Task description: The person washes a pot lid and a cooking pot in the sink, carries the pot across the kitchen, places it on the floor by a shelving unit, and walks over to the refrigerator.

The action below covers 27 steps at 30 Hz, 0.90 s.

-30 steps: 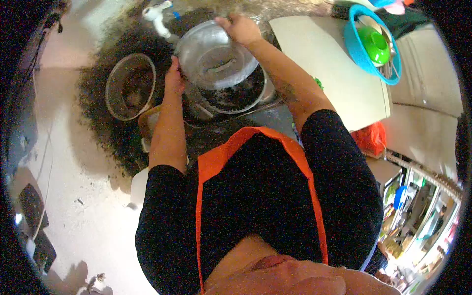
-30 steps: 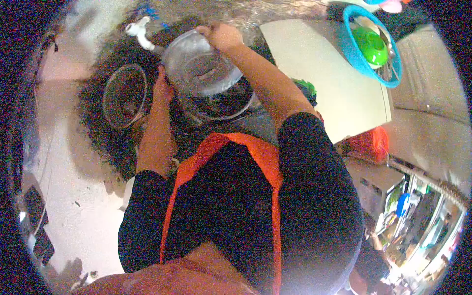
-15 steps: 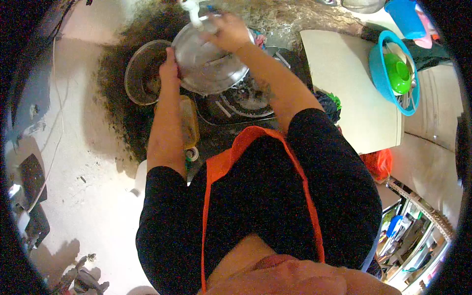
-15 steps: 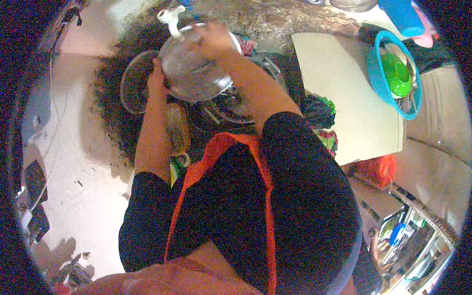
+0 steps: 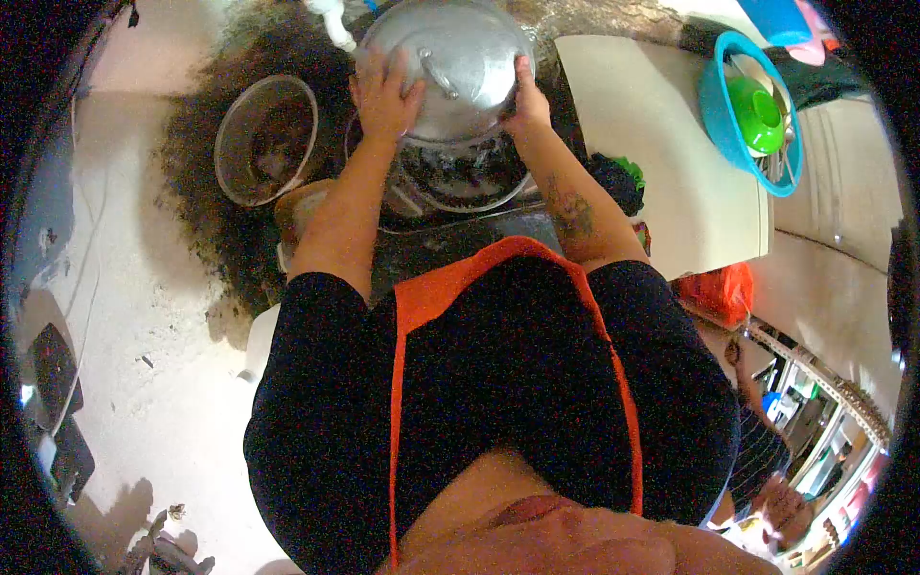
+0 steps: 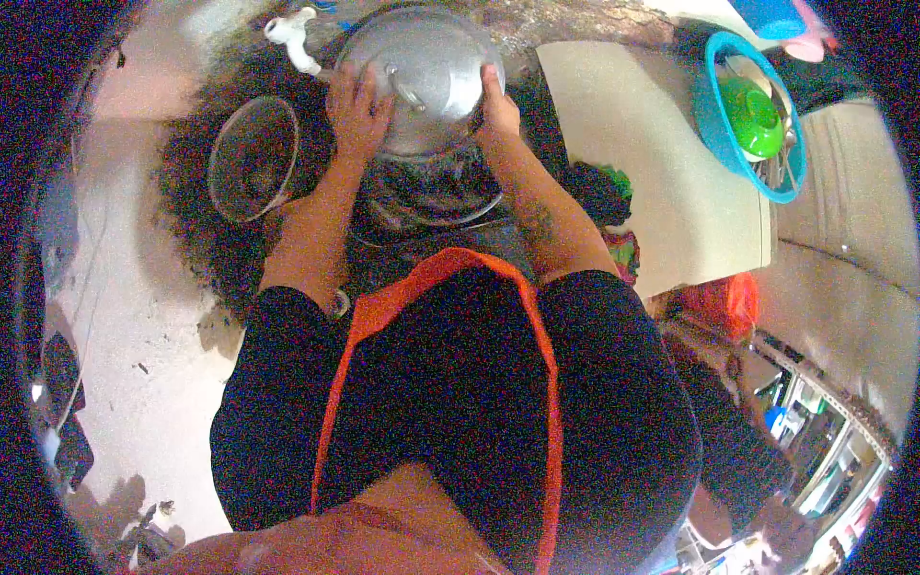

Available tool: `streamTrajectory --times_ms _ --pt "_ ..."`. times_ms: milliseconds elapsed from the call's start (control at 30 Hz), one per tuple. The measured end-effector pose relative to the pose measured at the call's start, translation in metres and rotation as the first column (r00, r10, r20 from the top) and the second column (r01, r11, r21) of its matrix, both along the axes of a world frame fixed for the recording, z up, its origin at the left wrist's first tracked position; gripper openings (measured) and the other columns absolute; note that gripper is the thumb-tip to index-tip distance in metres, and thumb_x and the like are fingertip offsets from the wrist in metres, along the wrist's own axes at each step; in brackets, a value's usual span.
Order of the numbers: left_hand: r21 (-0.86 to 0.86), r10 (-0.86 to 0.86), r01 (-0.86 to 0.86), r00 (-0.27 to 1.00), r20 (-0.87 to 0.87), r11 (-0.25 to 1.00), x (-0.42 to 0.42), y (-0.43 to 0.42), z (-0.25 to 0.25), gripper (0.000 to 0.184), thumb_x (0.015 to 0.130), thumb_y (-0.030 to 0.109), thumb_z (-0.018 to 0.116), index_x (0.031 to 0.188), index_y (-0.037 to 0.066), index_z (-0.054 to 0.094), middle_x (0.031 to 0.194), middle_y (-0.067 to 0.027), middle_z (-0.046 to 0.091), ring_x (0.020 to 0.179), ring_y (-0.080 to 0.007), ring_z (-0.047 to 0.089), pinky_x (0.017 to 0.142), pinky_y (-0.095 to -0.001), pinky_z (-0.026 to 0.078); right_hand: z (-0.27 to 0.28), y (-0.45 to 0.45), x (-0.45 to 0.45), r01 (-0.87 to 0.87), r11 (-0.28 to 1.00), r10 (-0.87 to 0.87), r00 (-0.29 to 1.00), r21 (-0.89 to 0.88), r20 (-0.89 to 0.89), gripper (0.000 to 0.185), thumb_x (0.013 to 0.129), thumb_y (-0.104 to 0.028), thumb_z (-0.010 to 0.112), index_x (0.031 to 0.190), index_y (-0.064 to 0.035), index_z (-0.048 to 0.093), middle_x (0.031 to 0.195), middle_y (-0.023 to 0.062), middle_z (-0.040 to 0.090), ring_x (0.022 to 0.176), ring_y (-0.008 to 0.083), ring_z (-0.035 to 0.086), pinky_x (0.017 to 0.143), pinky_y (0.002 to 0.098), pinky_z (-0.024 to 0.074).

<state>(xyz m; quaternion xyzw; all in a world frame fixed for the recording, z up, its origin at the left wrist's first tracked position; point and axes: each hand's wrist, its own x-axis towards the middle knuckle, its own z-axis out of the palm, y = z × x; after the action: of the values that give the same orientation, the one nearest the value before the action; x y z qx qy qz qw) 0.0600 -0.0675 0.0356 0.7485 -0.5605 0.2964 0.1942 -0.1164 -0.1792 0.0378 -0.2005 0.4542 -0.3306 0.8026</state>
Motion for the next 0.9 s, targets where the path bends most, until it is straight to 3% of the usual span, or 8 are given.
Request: streamTrajectory --times_ms 33,100,200,467,667,767,833,900 --pt "0.007 -0.011 0.011 1.0 -0.003 1.0 0.001 -0.001 -0.007 0.053 0.079 0.037 0.05 0.119 0.002 0.043 0.12 -0.0185 0.044 0.107 -0.0333 0.045 0.088 -0.0363 0.036 -0.002 0.003 -0.003 0.011 1.0 -0.011 1.0 0.007 -0.003 0.085 0.064 -0.054 0.066 0.126 -0.0041 0.034 0.128 0.011 0.037 0.114 0.0308 0.037 0.089 0.0536 0.0308" --pt "-0.008 0.05 -0.069 0.788 -0.614 0.998 0.02 -0.005 -0.023 0.051 0.081 0.037 0.047 0.119 0.002 0.043 0.119 -0.0178 0.045 0.105 -0.0312 0.046 0.085 -0.0363 0.038 -0.002 0.01 -0.007 0.076 0.997 -0.077 0.993 0.017 0.088 0.086 0.066 -0.055 0.064 0.126 -0.0029 0.033 0.129 0.0115 0.036 0.114 0.0314 0.038 0.09 0.0536 0.0291" --pt "0.077 0.062 -0.186 -0.086 -0.994 0.98 0.044 -0.011 -0.038 0.049 0.084 0.037 0.044 0.118 0.003 0.043 0.117 -0.0167 0.047 0.1 -0.028 0.049 0.081 -0.0364 0.04 0.017 0.018 -0.01 0.055 0.998 -0.056 0.998 0.029 0.027 0.085 0.068 -0.056 0.061 0.126 -0.0003 0.032 0.128 0.0126 0.036 0.114 0.0316 0.038 0.091 0.0537 0.0296" --pt "-0.01 -0.051 -0.109 -0.38 -0.923 0.994 0.048 -0.038 0.034 0.069 0.077 0.054 0.049 0.123 0.004 0.038 0.122 -0.0149 0.044 0.108 -0.0297 0.044 0.088 -0.0445 0.035 0.019 0.001 -0.025 0.17 0.976 -0.165 0.985 -0.135 0.046 0.069 0.08 -0.052 0.048 0.121 0.0014 0.036 0.12 0.0138 0.045 0.105 0.0306 0.046 0.085 0.046 0.0389" --pt "0.088 0.095 0.039 -0.542 -0.835 0.995 0.086 -0.041 -0.032 0.088 0.064 0.061 0.06 0.124 0.0 0.037 0.127 -0.0166 0.038 0.116 -0.0307 0.036 0.091 -0.0462 0.031 -0.034 -0.017 -0.051 -0.295 0.956 0.295 0.955 0.003 -0.042 0.049 0.088 -0.043 0.033 0.121 -0.0074 0.039 0.119 0.0133 0.046 0.096 0.0265 0.052 0.076 0.0434 0.0439" --pt "0.152 0.138 0.007 -0.467 -0.873 0.988 0.092 -0.027 -0.024 0.09 0.062 0.061 0.062 0.123 -0.001 0.038 0.126 -0.0168 0.039 0.115 -0.0295 0.037 0.092 -0.0445 0.031 -0.051 -0.001 -0.061 -0.546 0.837 0.507 0.762 0.022 -0.403 0.055 0.082 -0.053 0.037 0.117 -0.0105 0.043 0.101 0.0109 0.057 0.078 0.0218 0.055 0.062 0.0395 0.0455" --pt "0.176 0.154 -0.026 -0.369 -0.917 0.984 0.077 -0.013 0.005 0.088 0.062 0.06 0.063 0.121 -0.001 0.041 0.123 -0.0167 0.042 0.111 -0.0287 0.042 0.09 -0.0428 0.034 -0.049 0.008 -0.06 -0.53 0.848 0.442 0.71 -0.003 -0.549 0.055 0.078 -0.049 0.048 0.114 -0.0081 0.046 0.099 0.0126 0.058 0.079 0.0251 0.056 0.063 0.0402 0.046" --pt "0.22 0.187 -0.118 -0.238 -0.953 0.968 0.031 0.012 0.082 0.076 0.065 0.053 0.065 0.114 -0.003 0.047 0.111 -0.0157 0.052 0.096 -0.0262 0.052 0.08 -0.0386 0.041 -0.067 0.009 -0.065 -0.643 0.626 -0.204 0.412 -0.442 -0.888 0.039 0.076 -0.035 0.054 0.101 -0.0052 0.054 0.087 0.0138 0.059 0.07 0.0297 0.058 0.06 0.041 0.0494"
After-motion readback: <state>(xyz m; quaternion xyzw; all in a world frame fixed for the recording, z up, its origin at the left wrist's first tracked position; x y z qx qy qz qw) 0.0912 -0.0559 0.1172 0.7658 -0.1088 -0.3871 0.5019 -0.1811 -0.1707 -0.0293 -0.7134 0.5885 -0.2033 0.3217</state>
